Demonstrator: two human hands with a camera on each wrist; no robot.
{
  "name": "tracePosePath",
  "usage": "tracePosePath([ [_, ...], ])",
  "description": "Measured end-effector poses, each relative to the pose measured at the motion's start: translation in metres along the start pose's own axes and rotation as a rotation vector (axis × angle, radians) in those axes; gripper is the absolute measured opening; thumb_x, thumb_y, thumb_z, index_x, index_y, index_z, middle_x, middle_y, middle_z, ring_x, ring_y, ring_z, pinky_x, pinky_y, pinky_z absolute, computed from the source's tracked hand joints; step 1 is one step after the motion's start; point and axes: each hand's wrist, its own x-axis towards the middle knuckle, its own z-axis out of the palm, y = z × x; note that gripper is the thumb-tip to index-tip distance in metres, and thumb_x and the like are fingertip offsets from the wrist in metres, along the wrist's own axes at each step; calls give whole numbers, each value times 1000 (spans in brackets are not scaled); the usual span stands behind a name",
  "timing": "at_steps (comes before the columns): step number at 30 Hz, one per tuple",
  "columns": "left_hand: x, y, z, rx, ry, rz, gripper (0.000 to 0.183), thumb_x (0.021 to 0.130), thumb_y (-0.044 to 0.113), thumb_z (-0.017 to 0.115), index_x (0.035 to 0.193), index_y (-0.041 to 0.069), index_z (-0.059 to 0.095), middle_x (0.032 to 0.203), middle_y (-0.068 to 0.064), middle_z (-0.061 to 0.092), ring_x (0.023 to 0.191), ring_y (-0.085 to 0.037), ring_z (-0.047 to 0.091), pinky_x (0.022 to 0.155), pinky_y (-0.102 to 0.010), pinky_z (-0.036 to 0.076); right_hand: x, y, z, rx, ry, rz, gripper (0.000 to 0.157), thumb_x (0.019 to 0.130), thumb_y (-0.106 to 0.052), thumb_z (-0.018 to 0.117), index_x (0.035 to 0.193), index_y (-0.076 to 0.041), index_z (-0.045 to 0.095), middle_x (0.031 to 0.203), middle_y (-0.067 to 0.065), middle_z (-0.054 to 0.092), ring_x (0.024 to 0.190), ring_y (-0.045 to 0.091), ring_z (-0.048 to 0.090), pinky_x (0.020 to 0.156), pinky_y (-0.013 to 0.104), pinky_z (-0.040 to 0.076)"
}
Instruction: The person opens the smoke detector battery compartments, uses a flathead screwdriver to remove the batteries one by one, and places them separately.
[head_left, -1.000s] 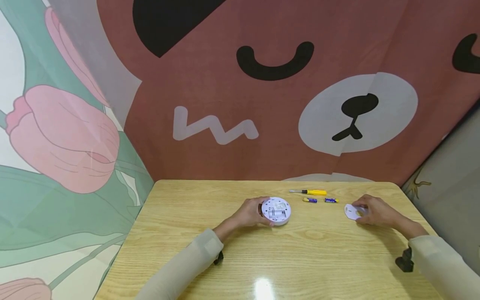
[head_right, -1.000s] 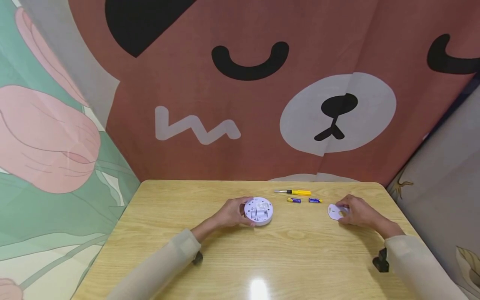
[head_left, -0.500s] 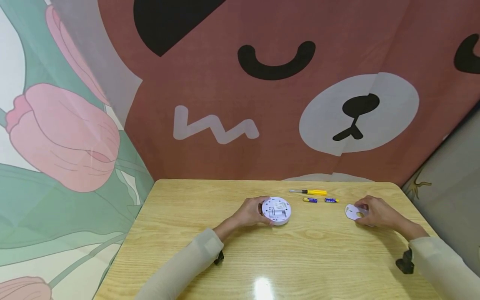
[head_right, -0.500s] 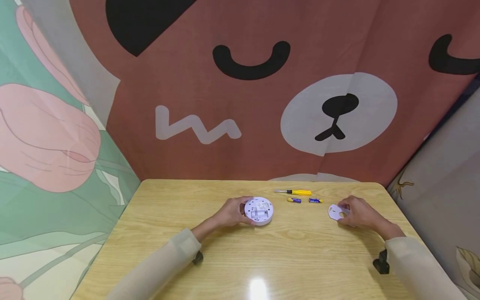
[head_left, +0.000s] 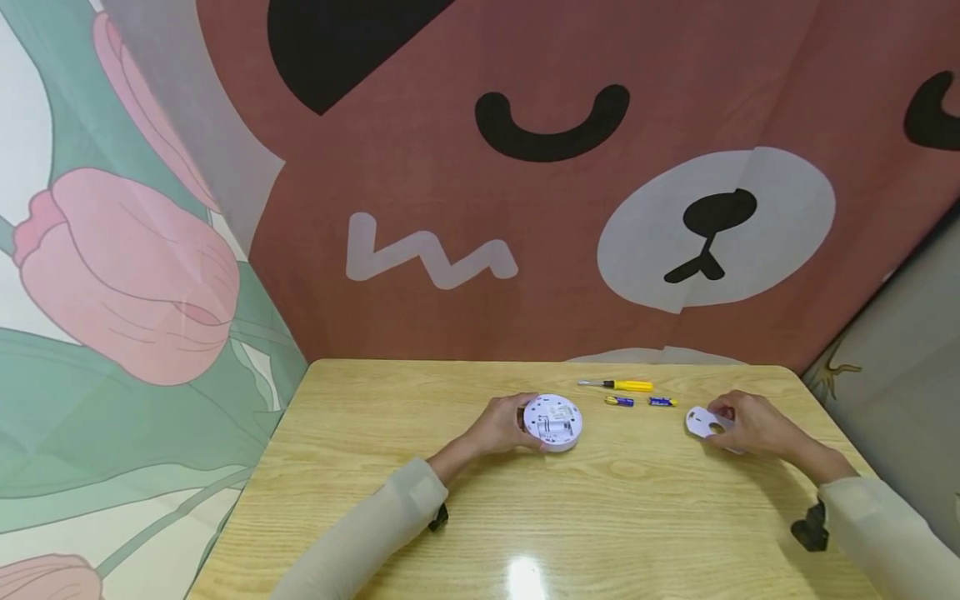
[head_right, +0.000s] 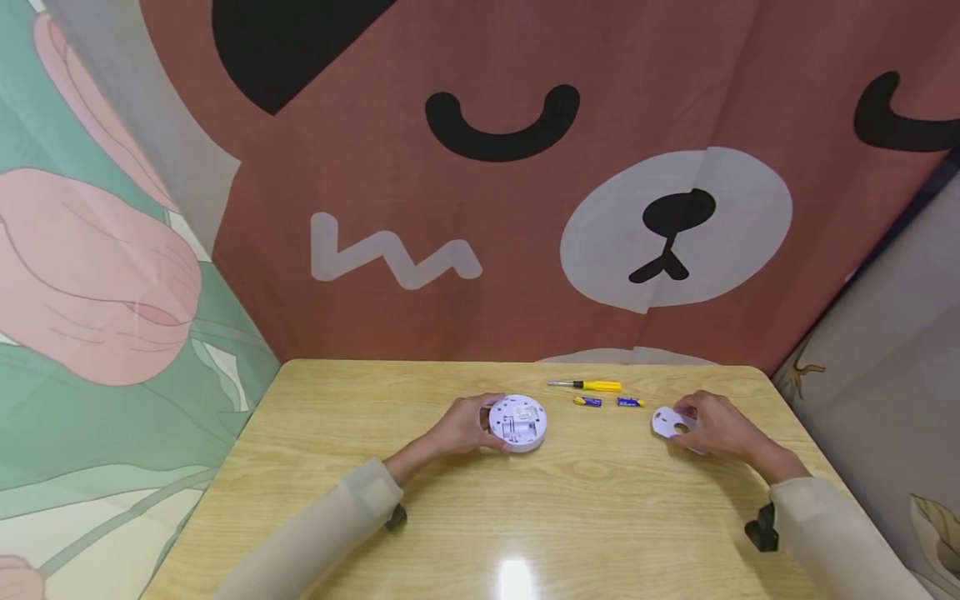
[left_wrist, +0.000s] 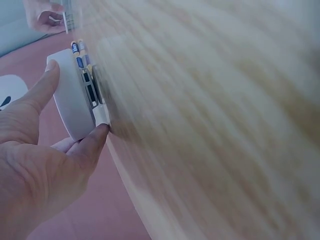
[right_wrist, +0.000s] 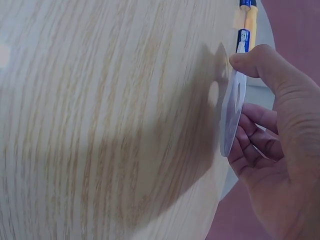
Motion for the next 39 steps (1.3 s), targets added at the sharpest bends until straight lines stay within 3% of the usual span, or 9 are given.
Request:
tracePosePath([
  [20,-1,1,1,5,13,7,94,71,28,102,150,3,57,147,-13,64,134,-25,61,114,-36,48,8,-41,4,10,90,-68,50,67,-32,99,99,-1,76,88,-2,66,77,7,55,65,26,49],
  [29,-1,1,1,6,12,-1,94,72,28,101,151,2,56,147,-14,64,134,-25,61,114,-35,49,18,-69,5,42,50,-36,54,69,-33,98,103,1,74,90,0,65,79,12,54,66,27,48],
  [39,-2,2,0,8,20,4,94,71,28,102,149,3,58,146,-13,65,135,-26,60,116,-38,47,23,-91,10,66,55,-84,52,70,-32,99,103,0,74,89,-1,66,79,9,55,67,27,51],
])
